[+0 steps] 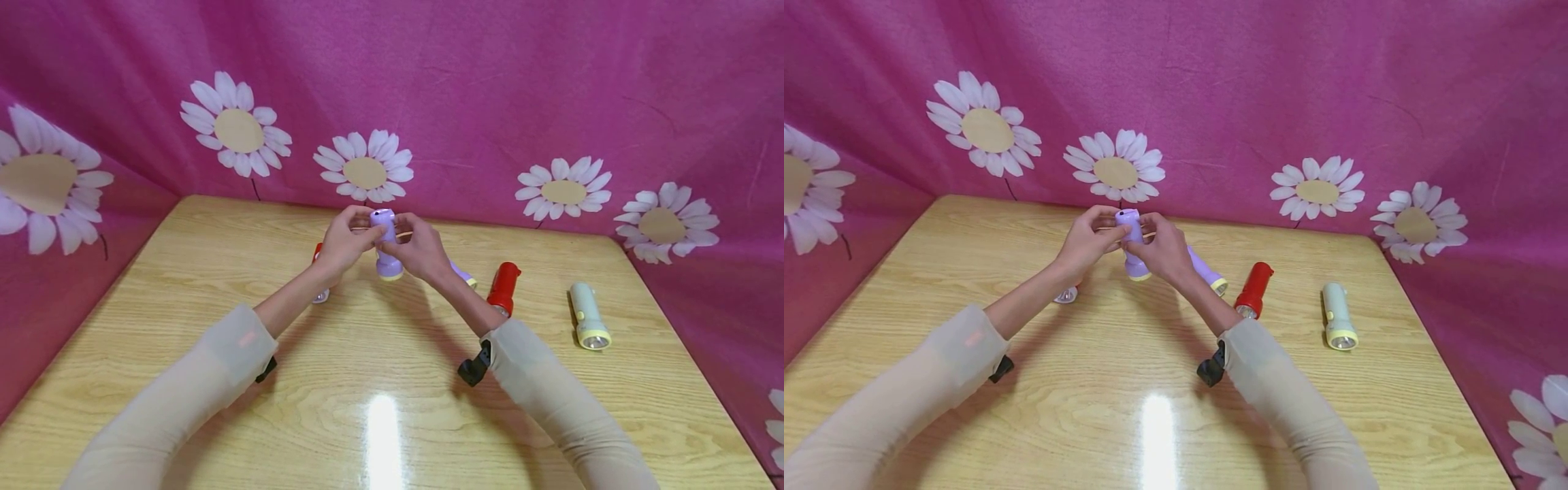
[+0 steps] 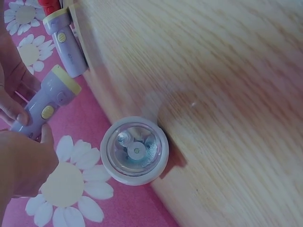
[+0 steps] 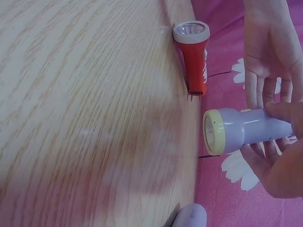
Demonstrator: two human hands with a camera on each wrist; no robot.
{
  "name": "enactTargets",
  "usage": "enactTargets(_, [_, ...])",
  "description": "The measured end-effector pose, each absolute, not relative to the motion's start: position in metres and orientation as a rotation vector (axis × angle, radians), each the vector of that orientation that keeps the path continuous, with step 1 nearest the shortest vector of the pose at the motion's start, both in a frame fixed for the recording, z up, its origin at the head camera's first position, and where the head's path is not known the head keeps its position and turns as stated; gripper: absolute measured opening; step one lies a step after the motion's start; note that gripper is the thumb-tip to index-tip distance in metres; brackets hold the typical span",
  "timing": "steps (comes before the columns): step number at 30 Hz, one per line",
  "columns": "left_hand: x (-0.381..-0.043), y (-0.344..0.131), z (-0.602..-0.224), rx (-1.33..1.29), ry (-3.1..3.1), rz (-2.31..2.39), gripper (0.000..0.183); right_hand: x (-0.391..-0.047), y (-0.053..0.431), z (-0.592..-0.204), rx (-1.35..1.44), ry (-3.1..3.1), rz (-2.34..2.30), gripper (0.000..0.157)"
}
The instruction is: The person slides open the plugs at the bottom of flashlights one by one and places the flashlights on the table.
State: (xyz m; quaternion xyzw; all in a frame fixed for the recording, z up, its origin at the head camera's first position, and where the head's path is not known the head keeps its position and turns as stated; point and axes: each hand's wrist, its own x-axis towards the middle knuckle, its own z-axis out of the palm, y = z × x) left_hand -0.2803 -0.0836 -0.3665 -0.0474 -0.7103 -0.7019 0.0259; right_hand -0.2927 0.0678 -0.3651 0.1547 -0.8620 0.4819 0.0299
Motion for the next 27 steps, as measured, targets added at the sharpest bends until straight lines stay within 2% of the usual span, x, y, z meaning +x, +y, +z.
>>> enactTargets(8, [-0.2771, -0.0838, -0.3644, -0.142, -2.042, -2.337, 0.028, -0.2913, 0.0681, -0.3649, 0.478, -2.642, 1.465, 0.046])
enactTargets(27, [-0.2743, -0.0820, -0.3607, 0.020, -1.920, -2.464, 0.018, -0.2852, 0.0665, -0.3651, 0.532, -2.583, 1.433, 0.044])
